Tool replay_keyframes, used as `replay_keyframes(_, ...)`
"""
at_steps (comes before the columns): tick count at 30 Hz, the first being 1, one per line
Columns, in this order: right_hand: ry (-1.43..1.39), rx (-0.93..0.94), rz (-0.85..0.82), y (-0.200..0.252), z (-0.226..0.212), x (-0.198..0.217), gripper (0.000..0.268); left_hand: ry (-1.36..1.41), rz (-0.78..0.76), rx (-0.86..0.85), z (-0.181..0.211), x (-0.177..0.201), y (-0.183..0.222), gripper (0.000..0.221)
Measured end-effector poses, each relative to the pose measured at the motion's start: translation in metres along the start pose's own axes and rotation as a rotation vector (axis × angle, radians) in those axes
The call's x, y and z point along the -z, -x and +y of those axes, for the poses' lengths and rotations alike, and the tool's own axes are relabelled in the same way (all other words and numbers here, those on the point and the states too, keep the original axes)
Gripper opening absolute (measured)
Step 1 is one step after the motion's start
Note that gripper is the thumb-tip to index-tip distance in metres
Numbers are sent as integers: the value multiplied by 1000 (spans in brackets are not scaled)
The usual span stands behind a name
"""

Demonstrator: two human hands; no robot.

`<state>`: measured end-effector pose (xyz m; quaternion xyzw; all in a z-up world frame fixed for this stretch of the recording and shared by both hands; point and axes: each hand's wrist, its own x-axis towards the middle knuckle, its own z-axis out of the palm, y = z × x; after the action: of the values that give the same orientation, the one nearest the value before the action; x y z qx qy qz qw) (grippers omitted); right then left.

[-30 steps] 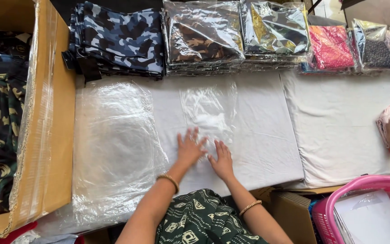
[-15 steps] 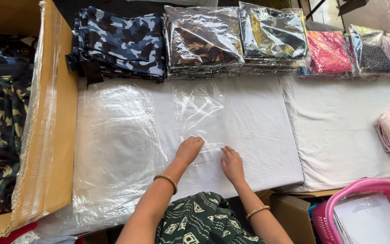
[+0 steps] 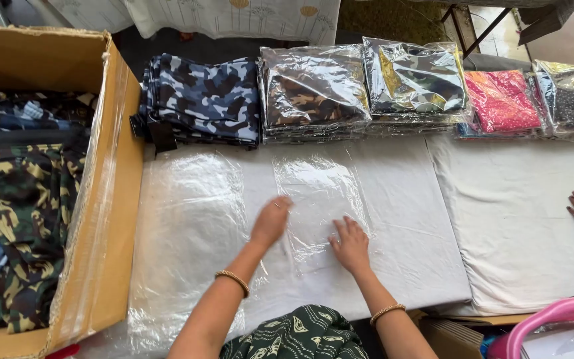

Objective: The person folds camouflage-patterned shorts and places them into clear plastic bags. They smooth the fabric, seal the bags, and stack the packaged items on a table alongside other packaged clothes.

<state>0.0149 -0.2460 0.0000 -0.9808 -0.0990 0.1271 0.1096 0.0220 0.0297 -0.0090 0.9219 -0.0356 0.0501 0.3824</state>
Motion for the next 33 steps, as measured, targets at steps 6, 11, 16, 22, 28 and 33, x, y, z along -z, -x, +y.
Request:
replay_keyframes(6, 180, 190, 185, 26, -12, -32, 65, -198, 174, 227, -31, 81, -81, 56)
replay_keyframes(11, 136, 206, 289, 29, -14, -32, 64, -302, 237, 293, -63, 76, -146, 69)
replay_keyframes(16, 97, 192, 336, 25, -17, -30, 63, -424, 158, 422, -89, 66, -190, 81)
replay_keyframes(22, 80, 215, 316, 29, -17, -25, 63, -403, 415, 445, -138, 80, -188, 52)
replay_keyframes(28, 75, 257, 313, 28, -16, -29, 64, -61, 577, 430, -112, 157, -138, 30)
replay_keyframes(33, 66, 254, 294, 28, -11, -35, 64, -131, 394, 77, -39, 120, -52, 37)
